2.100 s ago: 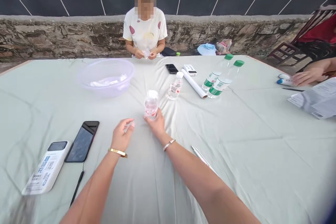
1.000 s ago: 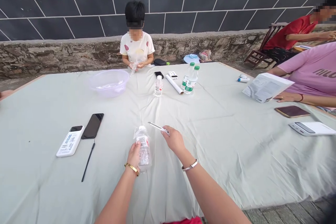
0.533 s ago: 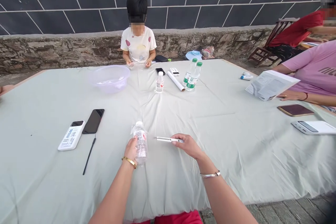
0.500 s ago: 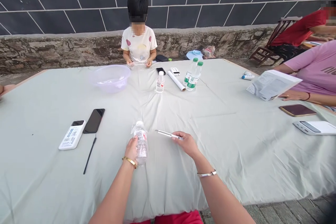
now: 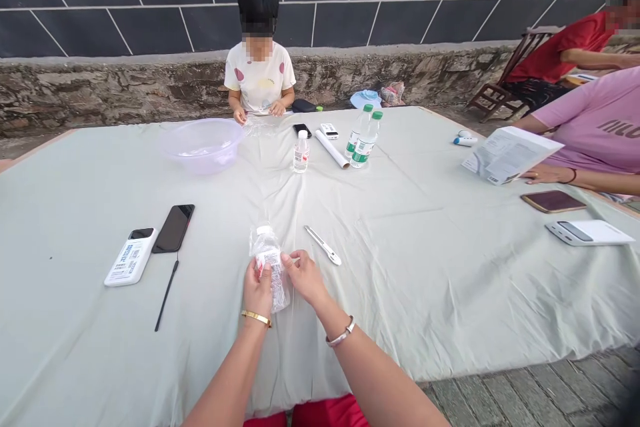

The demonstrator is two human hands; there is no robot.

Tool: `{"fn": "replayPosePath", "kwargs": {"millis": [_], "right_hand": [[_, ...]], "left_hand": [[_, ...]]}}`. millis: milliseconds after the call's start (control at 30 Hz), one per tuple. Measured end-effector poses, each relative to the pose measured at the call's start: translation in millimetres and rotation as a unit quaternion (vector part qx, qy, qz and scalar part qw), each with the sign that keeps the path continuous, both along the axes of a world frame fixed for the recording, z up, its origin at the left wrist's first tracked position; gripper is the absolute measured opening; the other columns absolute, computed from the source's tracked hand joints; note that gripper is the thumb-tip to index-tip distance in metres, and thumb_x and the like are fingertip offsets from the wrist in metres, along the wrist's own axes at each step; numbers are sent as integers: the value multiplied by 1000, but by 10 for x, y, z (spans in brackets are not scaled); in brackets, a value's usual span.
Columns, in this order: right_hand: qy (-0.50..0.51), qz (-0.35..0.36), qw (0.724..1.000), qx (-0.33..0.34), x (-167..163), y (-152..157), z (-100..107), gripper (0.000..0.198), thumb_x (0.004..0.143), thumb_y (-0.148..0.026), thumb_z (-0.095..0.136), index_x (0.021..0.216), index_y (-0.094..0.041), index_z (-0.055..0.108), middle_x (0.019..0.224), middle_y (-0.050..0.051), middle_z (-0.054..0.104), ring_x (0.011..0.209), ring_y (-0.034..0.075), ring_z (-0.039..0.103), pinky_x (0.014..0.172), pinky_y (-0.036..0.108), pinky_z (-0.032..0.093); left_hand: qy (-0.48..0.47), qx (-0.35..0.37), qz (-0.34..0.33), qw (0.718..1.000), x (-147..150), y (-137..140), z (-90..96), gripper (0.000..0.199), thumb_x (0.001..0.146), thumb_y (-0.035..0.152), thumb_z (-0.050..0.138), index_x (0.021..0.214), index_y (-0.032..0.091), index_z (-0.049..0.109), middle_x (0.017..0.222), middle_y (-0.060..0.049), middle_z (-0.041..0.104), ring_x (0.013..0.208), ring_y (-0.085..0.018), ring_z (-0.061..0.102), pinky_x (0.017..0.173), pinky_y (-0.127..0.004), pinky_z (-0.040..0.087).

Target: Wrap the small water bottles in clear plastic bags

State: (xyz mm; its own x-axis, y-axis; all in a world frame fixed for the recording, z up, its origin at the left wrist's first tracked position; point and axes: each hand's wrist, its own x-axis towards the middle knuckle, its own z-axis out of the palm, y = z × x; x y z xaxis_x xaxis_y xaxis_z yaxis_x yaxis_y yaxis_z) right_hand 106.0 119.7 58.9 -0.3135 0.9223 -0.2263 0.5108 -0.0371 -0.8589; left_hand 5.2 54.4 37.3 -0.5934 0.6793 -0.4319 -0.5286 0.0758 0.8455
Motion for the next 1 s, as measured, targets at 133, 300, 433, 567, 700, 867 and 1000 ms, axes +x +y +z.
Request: {"fn": "replayPosePath", "kwargs": {"millis": [133, 300, 433, 567, 700, 867, 1000], "right_hand": [[73, -44, 996, -41, -192, -75, -147, 43, 82, -61, 40, 65, -21, 44, 50, -3, 46, 51, 14, 46, 50, 24, 34], [82, -107, 991, 7, -99, -85, -198, 39, 80, -53, 43, 57, -22, 37, 50, -5, 39, 50, 11, 38, 49, 24, 30], [112, -113, 985, -69, -56, -96, -173, 37, 80, -53, 44, 59, -22, 38, 49, -5, 42, 44, 11, 40, 46, 24, 32], [140, -130, 975, -113, -99, -112, -155, 36, 78, -52, 48, 60, -22, 39, 50, -5, 44, 40, 10, 43, 44, 24, 34], [163, -107, 960, -200, -107, -126, -71, 39, 79, -59, 47, 67, -21, 45, 50, -5, 47, 38, 10, 43, 40, 23, 32], [160, -6, 937, -311, -127, -200, 66, 49, 77, -67, 46, 64, -19, 47, 48, -5, 45, 37, 7, 39, 37, 21, 26], [207, 6, 947, -245, -180, -297, 56, 43, 76, -55, 54, 56, -21, 35, 47, -8, 38, 38, 6, 34, 39, 21, 26]], "left_hand": [[49, 27, 20, 998, 6, -67, 37, 52, 65, 42, 75, 109, 22, 58, 99, -6, 69, 94, -22, 65, 72, -25, 51], [-65, 18, -26, 997, -76, -102, 68, 54, 66, 54, 70, 103, 17, 59, 91, -8, 69, 83, -22, 67, 67, -30, 52], [-91, 2, -4, 996, -124, -97, 97, 54, 60, 53, 75, 95, 16, 60, 81, -5, 68, 76, -21, 67, 66, -30, 52], [-99, 32, -17, 994, -140, -106, 152, 53, 60, 53, 75, 96, 16, 59, 82, -5, 68, 78, -22, 66, 67, -32, 51], [-42, 52, 23, 997, -185, -93, 146, 52, 64, 53, 72, 101, 19, 58, 95, -6, 67, 89, -22, 65, 72, -30, 51], [63, 39, 52, 996, -209, -78, 99, 59, 64, 50, 73, 113, 24, 51, 117, -8, 61, 103, -21, 61, 77, -27, 50], [54, 50, 52, 996, -202, -88, 137, 58, 65, 52, 71, 111, 23, 52, 110, -7, 64, 95, -19, 63, 74, -26, 51]]}}
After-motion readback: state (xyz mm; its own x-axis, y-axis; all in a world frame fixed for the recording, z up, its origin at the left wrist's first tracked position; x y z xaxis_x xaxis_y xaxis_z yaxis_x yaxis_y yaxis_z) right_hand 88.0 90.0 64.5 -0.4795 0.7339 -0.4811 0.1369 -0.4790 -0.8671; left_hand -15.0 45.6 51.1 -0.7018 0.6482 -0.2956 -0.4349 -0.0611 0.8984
